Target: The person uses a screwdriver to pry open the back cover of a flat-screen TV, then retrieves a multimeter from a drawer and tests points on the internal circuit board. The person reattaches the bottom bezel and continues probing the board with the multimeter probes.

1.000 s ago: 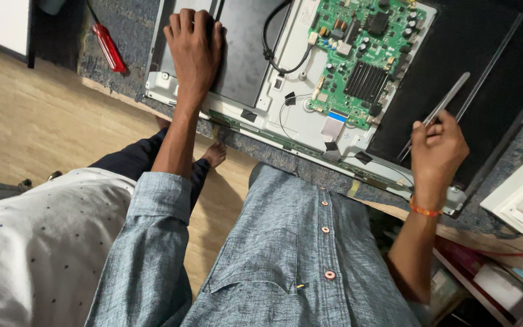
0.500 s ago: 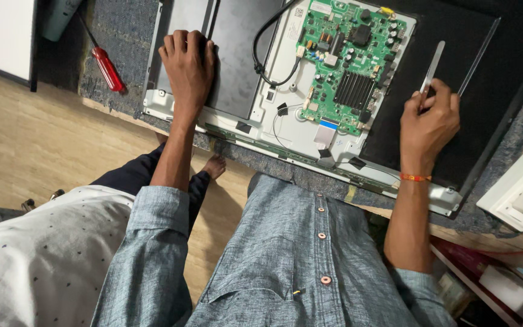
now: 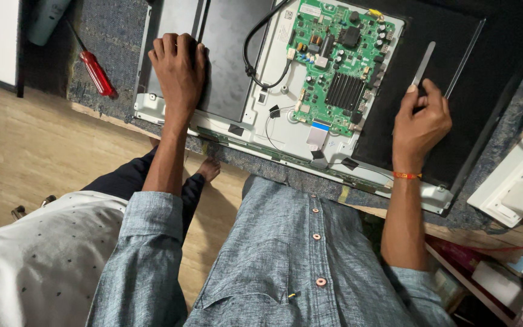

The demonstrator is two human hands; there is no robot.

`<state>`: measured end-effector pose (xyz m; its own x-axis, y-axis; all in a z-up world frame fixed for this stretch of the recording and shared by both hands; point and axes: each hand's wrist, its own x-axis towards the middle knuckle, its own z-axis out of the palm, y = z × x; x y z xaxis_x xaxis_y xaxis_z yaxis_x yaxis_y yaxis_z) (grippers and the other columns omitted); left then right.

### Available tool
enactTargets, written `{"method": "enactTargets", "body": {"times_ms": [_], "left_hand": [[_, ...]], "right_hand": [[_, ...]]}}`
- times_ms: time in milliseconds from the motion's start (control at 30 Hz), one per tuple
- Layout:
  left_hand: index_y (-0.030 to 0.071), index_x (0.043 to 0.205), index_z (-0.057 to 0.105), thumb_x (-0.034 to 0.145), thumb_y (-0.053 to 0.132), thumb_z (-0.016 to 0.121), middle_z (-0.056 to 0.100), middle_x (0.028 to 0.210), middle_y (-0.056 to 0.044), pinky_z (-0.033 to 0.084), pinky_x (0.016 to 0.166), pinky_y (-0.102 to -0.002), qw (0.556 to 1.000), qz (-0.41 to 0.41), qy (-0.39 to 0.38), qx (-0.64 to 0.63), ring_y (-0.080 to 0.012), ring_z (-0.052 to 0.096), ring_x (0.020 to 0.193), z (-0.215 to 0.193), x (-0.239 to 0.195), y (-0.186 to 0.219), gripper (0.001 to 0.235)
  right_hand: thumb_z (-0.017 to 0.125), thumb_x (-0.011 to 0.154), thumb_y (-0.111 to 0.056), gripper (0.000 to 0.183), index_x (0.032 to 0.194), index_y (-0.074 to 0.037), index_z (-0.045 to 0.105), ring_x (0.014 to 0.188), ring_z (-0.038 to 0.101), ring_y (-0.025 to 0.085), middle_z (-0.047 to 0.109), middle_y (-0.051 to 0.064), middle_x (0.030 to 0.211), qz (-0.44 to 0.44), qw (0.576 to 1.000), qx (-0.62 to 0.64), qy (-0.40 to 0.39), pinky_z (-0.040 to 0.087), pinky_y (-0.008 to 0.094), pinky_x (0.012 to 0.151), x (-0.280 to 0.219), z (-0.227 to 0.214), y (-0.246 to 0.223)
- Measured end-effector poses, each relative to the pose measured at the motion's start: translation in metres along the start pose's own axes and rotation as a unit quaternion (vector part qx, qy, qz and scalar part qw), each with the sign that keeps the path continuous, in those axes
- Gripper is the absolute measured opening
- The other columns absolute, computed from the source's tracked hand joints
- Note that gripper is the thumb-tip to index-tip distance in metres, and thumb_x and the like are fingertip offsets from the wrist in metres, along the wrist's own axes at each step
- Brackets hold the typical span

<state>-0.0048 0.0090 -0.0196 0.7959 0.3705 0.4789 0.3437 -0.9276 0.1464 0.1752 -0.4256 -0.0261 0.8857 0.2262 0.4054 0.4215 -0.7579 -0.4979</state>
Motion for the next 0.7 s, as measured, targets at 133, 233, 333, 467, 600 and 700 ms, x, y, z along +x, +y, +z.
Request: {"method": "enactTargets", "body": {"times_ms": [133,233,333,467,600,700], "left_hand": [[0.005,0.110,0.061,0.111,0.027,0.066,0.054,0.108,-0.012,0.039,0.087,-0.043,1.000,0.012,0.011,0.005,-0.0279,0.049,0.101,0.008,0.000,-0.005,0.022],[0.006,0.110,0.061,0.111,0.027,0.066,0.054,0.108,-0.011,0.039,0.087,-0.043,1.000,0.009,0.008,0.001,-0.0274,0.049,0.101,0.009,-0.002,-0.006,0.021],[0.006,0.110,0.061,0.111,0.027,0.067,0.054,0.109,-0.012,0.039,0.088,-0.044,1.000,0.007,0.009,0.000,-0.0280,0.049,0.102,0.006,-0.003,-0.005,0.021],[0.006,0.109,0.061,0.110,0.026,0.067,0.054,0.109,-0.012,0.038,0.088,-0.044,1.000,0.004,0.003,-0.005,-0.0289,0.049,0.101,0.000,0.000,-0.001,0.021],[0.006,0.109,0.060,0.109,0.026,0.067,0.055,0.109,-0.012,0.038,0.087,-0.044,1.000,0.003,0.002,-0.006,-0.0295,0.049,0.102,-0.003,0.002,0.002,0.021],[0.006,0.112,0.061,0.109,0.026,0.067,0.055,0.110,-0.012,0.038,0.088,-0.044,1.000,0.001,0.002,-0.007,-0.0294,0.049,0.102,-0.004,0.001,0.001,0.021]], "right_hand": [[0.070,0.106,-0.002,0.019,0.123,0.005,0.074,0.076,0.067,0.016,0.070,0.012,0.096,0.006,0.998,0.065,0.019,0.051,0.032,0.063,-0.003,0.002,0.000],[0.070,0.109,-0.003,0.014,0.119,0.005,0.075,0.076,0.067,0.015,0.071,0.012,0.100,0.003,0.997,0.079,0.024,0.051,0.030,0.062,-0.003,0.001,-0.001],[0.070,0.110,-0.004,0.011,0.115,0.004,0.076,0.075,0.067,0.015,0.071,0.013,0.099,0.006,0.996,0.082,0.022,0.050,0.031,0.062,-0.004,0.000,-0.003],[0.068,0.106,-0.002,0.012,0.114,0.004,0.075,0.076,0.068,0.015,0.071,0.012,0.097,0.009,0.996,0.081,0.027,0.051,0.032,0.063,-0.003,0.000,-0.003],[0.069,0.107,-0.003,0.011,0.114,0.003,0.075,0.076,0.068,0.016,0.072,0.011,0.095,0.000,0.996,0.081,0.038,0.051,0.032,0.064,-0.002,0.002,-0.002],[0.069,0.108,-0.004,0.010,0.113,0.002,0.075,0.076,0.068,0.015,0.073,0.011,0.095,0.007,0.996,0.085,0.035,0.052,0.031,0.064,-0.002,0.003,-0.002]]}}
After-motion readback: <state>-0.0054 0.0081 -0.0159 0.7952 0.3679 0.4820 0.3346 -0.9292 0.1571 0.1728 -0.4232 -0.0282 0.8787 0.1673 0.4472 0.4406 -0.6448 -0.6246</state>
